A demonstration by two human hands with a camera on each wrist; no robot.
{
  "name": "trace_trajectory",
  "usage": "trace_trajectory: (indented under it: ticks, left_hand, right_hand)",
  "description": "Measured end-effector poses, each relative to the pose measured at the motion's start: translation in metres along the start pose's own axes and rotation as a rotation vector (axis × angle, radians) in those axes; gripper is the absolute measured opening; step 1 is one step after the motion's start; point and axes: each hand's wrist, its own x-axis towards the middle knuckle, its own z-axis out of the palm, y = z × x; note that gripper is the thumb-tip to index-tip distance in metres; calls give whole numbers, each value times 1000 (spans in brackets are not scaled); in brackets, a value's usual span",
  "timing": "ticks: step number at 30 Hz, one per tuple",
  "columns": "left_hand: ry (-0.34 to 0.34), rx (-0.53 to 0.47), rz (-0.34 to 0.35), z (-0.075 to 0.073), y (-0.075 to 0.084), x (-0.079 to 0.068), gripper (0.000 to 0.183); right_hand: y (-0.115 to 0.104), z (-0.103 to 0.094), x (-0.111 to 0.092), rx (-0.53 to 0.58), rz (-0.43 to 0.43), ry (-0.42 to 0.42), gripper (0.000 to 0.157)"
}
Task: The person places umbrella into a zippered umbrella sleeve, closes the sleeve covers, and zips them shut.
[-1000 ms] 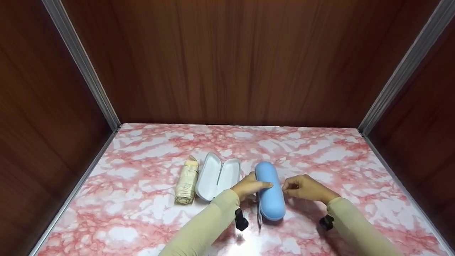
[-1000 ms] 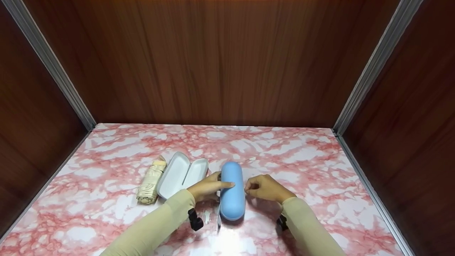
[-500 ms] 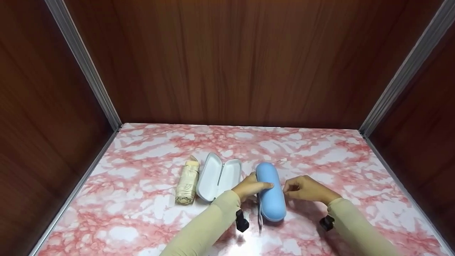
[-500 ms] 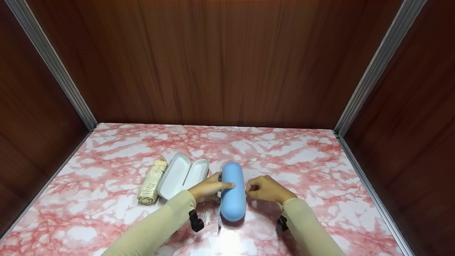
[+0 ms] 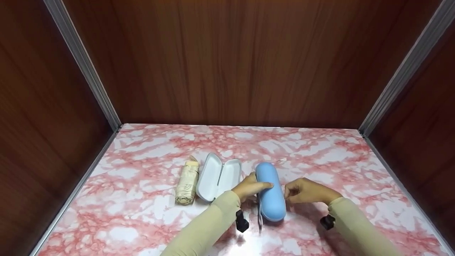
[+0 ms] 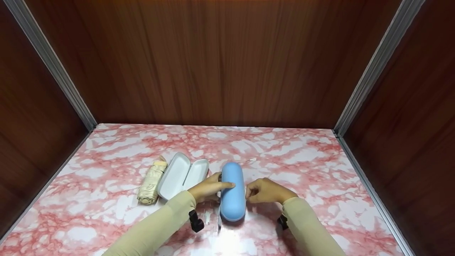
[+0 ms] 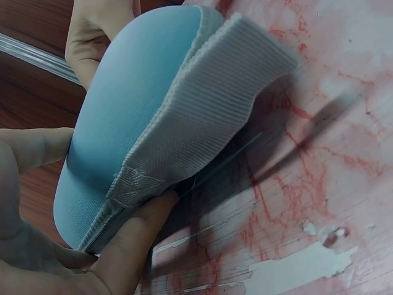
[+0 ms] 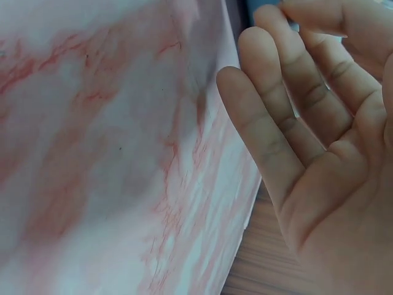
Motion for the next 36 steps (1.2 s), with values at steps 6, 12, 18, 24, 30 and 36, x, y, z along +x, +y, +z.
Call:
trace_trajectory:
  ticks: [6, 12, 18, 24, 30, 36]
  left_hand:
    - [-28, 11, 9, -1, 1, -1, 69]
    - [-30, -8, 23, 1, 0, 1, 66]
    - [-31, -20, 31, 1, 0, 2, 67]
    - [-48, -37, 35, -2, -2, -2, 68]
    - [-61, -9, 28, -1, 0, -4, 64]
    - [-124, -45, 26, 0, 1, -4, 60]
  right_hand:
    - [-3, -2, -2, 4, -13, -9, 6]
    - [-7, -3, -3, 41, -31, -82, 6]
    - [-7, -2, -3, 61, -19, -96, 5]
    - [-5, 2, -4, -15, 3, -75, 8]
    - [-8, 2, -4, -56, 12, -64, 8]
    - [-13, 3, -4, -97, 25, -29, 11]
